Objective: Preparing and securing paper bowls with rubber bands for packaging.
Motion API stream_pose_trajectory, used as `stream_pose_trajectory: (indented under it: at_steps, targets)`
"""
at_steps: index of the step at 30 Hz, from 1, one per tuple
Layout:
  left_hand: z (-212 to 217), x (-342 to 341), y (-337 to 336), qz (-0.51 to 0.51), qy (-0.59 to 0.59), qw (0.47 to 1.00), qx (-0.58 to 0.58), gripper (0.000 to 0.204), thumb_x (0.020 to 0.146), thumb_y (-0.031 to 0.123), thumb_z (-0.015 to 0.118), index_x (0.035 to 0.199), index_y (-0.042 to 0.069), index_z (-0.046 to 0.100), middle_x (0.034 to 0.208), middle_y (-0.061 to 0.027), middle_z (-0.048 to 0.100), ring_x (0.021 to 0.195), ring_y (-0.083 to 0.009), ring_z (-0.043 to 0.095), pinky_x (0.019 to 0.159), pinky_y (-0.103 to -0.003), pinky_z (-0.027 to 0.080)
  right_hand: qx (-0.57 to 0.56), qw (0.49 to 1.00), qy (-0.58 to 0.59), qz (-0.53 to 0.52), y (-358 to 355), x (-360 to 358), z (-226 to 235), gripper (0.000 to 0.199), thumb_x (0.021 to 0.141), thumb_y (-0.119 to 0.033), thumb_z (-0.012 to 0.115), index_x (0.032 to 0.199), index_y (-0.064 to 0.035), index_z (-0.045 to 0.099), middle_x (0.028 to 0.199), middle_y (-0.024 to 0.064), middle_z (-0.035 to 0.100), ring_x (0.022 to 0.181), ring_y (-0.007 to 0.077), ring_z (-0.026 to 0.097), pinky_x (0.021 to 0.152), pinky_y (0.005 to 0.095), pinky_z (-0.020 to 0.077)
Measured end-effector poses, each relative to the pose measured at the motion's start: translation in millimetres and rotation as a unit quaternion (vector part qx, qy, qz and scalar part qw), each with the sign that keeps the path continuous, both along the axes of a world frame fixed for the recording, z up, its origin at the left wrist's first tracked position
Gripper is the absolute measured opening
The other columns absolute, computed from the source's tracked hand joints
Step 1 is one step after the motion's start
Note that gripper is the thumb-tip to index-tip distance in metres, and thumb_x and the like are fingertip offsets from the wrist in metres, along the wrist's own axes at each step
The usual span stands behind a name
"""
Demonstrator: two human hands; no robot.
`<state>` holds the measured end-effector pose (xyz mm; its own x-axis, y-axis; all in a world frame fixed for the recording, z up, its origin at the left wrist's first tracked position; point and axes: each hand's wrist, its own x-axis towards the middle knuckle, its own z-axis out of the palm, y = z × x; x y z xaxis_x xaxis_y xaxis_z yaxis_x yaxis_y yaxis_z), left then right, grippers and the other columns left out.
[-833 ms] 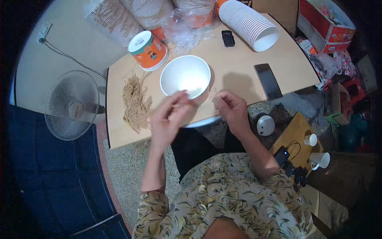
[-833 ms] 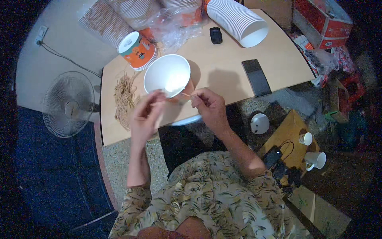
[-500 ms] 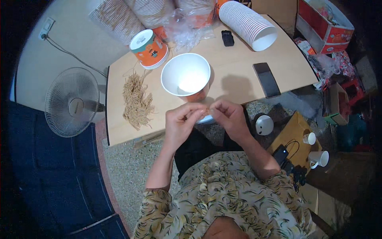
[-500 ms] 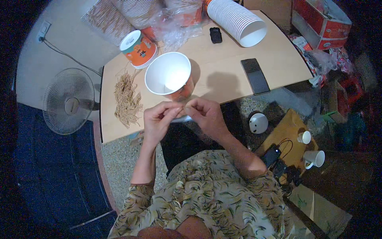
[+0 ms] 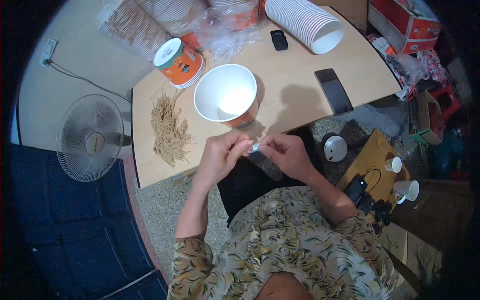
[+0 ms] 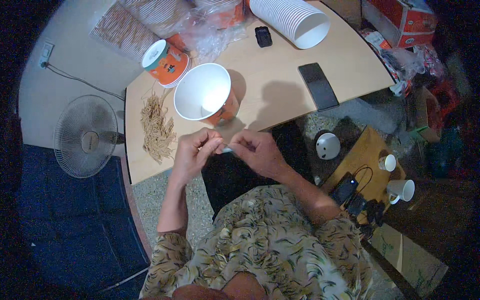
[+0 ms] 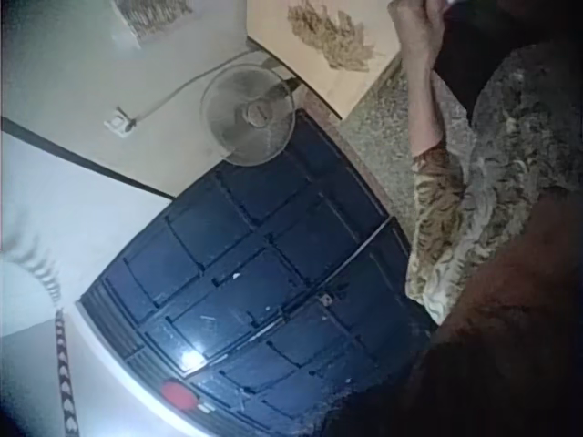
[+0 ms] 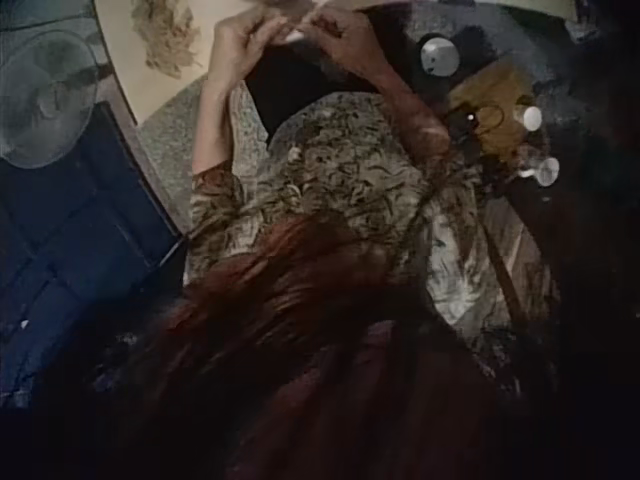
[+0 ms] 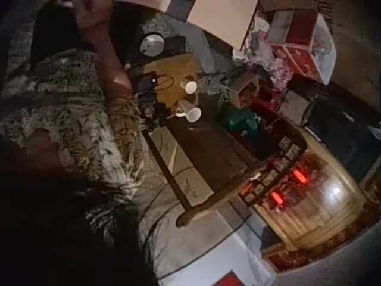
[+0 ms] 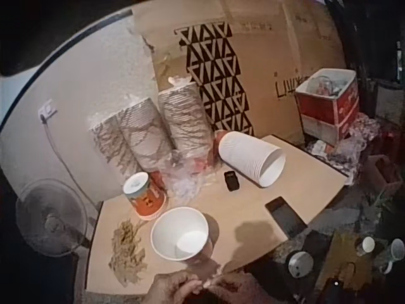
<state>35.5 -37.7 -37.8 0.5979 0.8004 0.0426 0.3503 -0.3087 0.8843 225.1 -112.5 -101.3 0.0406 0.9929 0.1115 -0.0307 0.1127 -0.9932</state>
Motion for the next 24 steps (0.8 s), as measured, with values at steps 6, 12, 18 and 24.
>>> stream_pose_trajectory:
  at_steps: [6,12,18,24]
  targets:
    - [34.9,11.5,48.7,0.044,0.082,0.989,0.111,0.018,0.097,0.014,0.062,0.089,-0.002,0.066,0.076,-0.0068,0.069,0.071,-0.0086,0.062,0.066,-0.027,0.052,0.037,0.987,0.006,-0.154,31.8,13.9,-13.4,0.008,0.089,-0.01,0.07,0.086,-0.0024,0.068,0.062,-0.0036,0.053,0.057,0.0035,0.044,0.052,0.0248,0.0389]
    - [11.9,21.4,90.3,-0.019,0.069,0.997,0.027,0.021,0.096,0.012,0.063,0.109,-0.003,0.071,0.081,-0.0076,0.071,0.073,-0.0097,0.063,0.067,-0.028,0.053,0.089,0.967,-0.097,-0.22,47.2,6.4,-14.4,0.009,0.085,-0.01,0.074,0.088,-0.0038,0.068,0.06,0.0035,0.054,0.051,0.0104,0.05,0.049,0.0289,0.041]
    - [3.7,25.3,100.7,-0.069,0.133,0.989,-0.002,0.025,0.097,0.012,0.064,0.117,0.0,0.07,0.088,-0.0078,0.074,0.077,-0.0096,0.063,0.068,-0.028,0.053,0.091,0.951,-0.172,-0.241,54.6,2.3,-13.9,0.012,0.084,-0.014,0.074,0.09,-0.0071,0.067,0.067,0.0131,0.062,0.058,0.03,0.063,0.053,0.0398,0.0483]
    - [6.3,28.7,99.3,-0.083,0.135,0.986,-0.045,0.026,0.098,0.014,0.062,0.12,0.001,0.068,0.098,-0.0027,0.072,0.085,-0.0072,0.063,0.074,-0.026,0.054,0.1,0.949,-0.169,-0.245,58.2,0.4,-16.0,0.012,0.085,-0.016,0.074,0.09,-0.008,0.067,0.067,0.0127,0.061,0.057,0.0292,0.063,0.053,0.0393,0.0481]
